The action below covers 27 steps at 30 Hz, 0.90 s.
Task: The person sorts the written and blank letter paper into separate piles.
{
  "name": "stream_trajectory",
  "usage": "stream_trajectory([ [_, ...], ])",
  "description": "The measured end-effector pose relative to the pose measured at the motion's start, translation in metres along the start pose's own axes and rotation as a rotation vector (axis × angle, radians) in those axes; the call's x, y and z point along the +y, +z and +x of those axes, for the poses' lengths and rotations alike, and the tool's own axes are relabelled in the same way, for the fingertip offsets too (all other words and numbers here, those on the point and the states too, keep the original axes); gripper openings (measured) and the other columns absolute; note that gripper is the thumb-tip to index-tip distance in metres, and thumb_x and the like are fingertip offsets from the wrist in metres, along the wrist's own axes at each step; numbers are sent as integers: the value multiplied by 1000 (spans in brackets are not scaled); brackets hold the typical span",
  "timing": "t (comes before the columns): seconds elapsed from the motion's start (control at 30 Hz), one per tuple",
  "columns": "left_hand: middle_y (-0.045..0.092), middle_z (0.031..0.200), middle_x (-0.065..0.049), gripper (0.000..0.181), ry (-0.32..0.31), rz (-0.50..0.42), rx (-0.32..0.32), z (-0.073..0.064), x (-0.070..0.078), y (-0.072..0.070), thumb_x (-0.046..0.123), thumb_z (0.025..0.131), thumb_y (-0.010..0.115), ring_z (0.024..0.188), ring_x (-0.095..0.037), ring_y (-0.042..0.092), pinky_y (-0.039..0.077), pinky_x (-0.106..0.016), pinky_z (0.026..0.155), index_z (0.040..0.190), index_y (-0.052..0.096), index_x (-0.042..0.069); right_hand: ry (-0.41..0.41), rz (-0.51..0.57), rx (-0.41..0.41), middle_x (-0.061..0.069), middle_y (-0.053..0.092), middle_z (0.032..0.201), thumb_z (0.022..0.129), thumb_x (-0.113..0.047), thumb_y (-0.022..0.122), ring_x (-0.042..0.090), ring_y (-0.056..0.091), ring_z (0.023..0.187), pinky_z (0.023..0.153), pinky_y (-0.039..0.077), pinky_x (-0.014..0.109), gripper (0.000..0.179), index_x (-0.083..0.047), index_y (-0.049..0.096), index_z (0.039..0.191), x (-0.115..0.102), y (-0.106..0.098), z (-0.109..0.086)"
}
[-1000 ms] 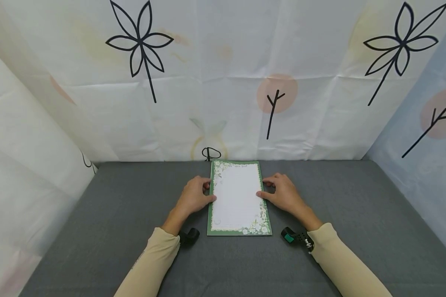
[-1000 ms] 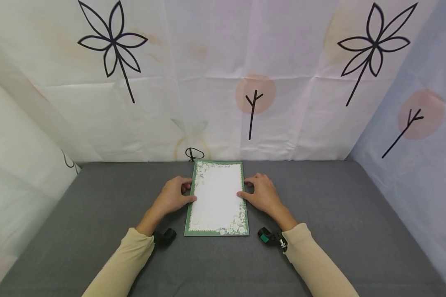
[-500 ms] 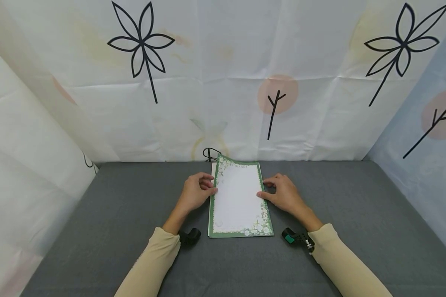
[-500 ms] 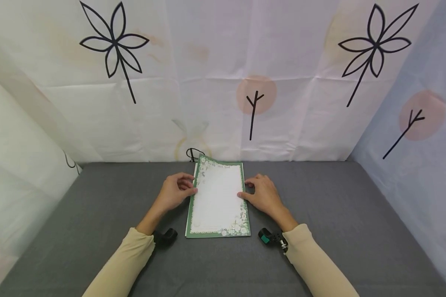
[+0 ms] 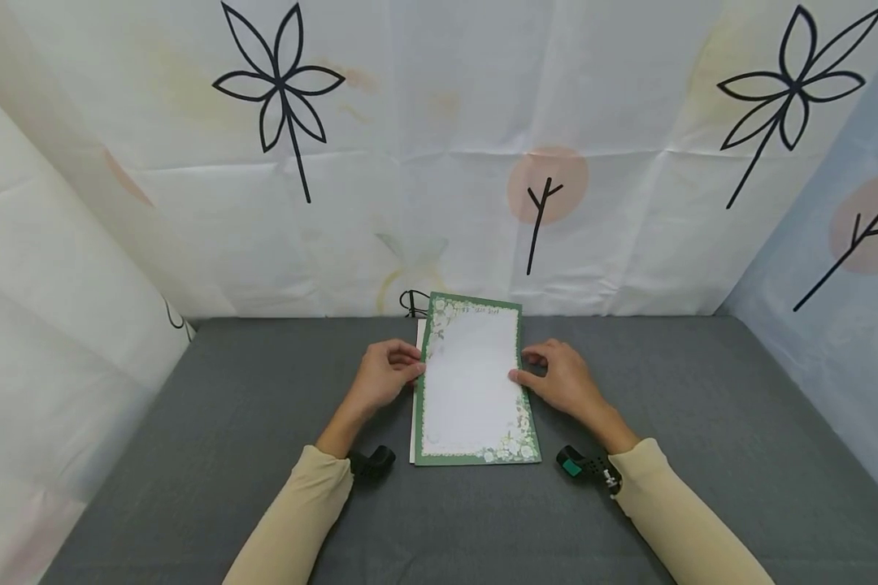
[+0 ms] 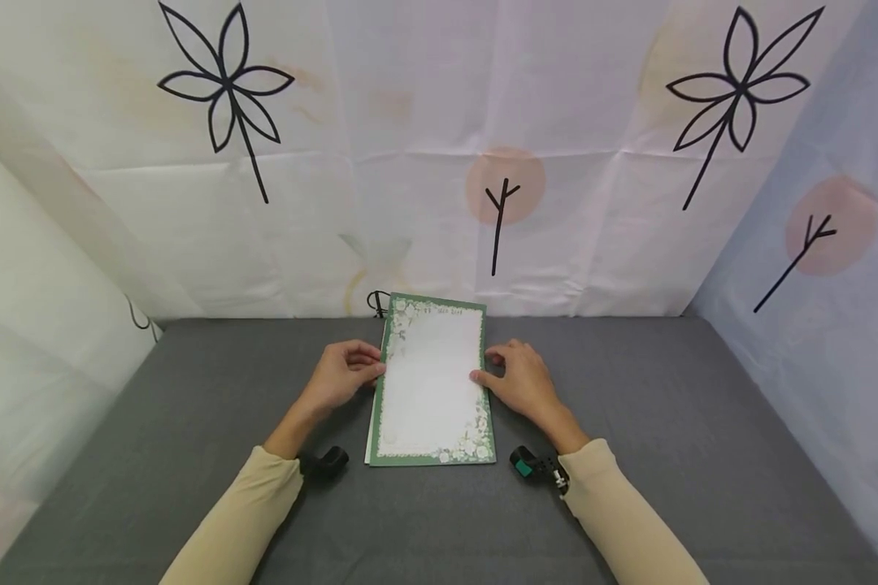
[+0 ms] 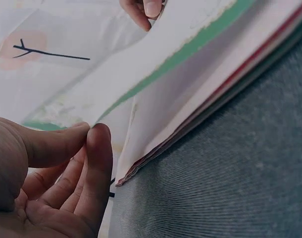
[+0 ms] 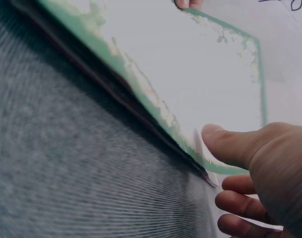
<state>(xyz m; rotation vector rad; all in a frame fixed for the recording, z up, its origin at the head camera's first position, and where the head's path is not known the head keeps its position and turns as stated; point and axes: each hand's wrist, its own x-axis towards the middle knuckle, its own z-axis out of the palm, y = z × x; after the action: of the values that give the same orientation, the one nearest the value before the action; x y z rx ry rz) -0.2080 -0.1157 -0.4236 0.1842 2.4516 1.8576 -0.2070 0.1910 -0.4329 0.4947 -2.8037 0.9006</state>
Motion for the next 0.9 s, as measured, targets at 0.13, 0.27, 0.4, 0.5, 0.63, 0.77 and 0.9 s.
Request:
stream_trajectory([
  [0.13,73,94,-16,13,-29,-67,-14,1,1,-3,-5,93,70,76,-18,69,60,-44,75,106,67,-7,32,83,27,16,67,101,92,-25,77,31,63,91,76,52,48,43,6,68,122,0,-2,1],
  [0.27,73,95,-15,13,-30,-116,-22,1,2,-7,-4,94,69,77,-17,69,59,-48,79,106,67,-7,61,227,40,17,72,100,95,-17,73,31,68,90,75,56,44,35,7,68,120,-1,-4,4],
  [0.4,72,93,-13,14,-19,-145,-31,1,2,-10,-4,94,69,76,-16,69,58,-50,81,107,66,-8,59,346,55,17,73,96,97,-10,70,32,70,87,71,56,36,25,9,69,114,-4,-9,5],
  [0.5,72,93,-13,15,-5,-155,-35,2,2,-12,-3,94,69,75,-15,68,58,-52,81,108,65,-8,61,428,73,18,73,92,97,-6,69,32,71,83,68,56,32,21,10,69,111,-7,-12,6],
  [0.63,71,95,-14,15,12,-166,-31,1,6,-13,0,95,69,76,-15,68,58,-53,81,108,66,-7,65,531,94,22,72,91,96,-2,68,29,71,77,69,59,37,21,12,68,111,-11,-16,6],
  [0.77,71,96,-13,16,24,-174,-16,-1,13,-16,3,96,69,77,-17,69,57,-55,82,110,67,-7,82,613,111,25,71,92,96,-1,69,23,70,70,69,60,41,22,14,67,112,-16,-20,6],
  [0.9,71,97,-14,18,41,-173,4,-4,21,-23,2,96,69,78,-18,70,57,-56,83,112,68,-7,77,660,133,25,71,93,95,-2,70,22,71,69,68,61,40,23,15,67,112,-22,-22,7],
])
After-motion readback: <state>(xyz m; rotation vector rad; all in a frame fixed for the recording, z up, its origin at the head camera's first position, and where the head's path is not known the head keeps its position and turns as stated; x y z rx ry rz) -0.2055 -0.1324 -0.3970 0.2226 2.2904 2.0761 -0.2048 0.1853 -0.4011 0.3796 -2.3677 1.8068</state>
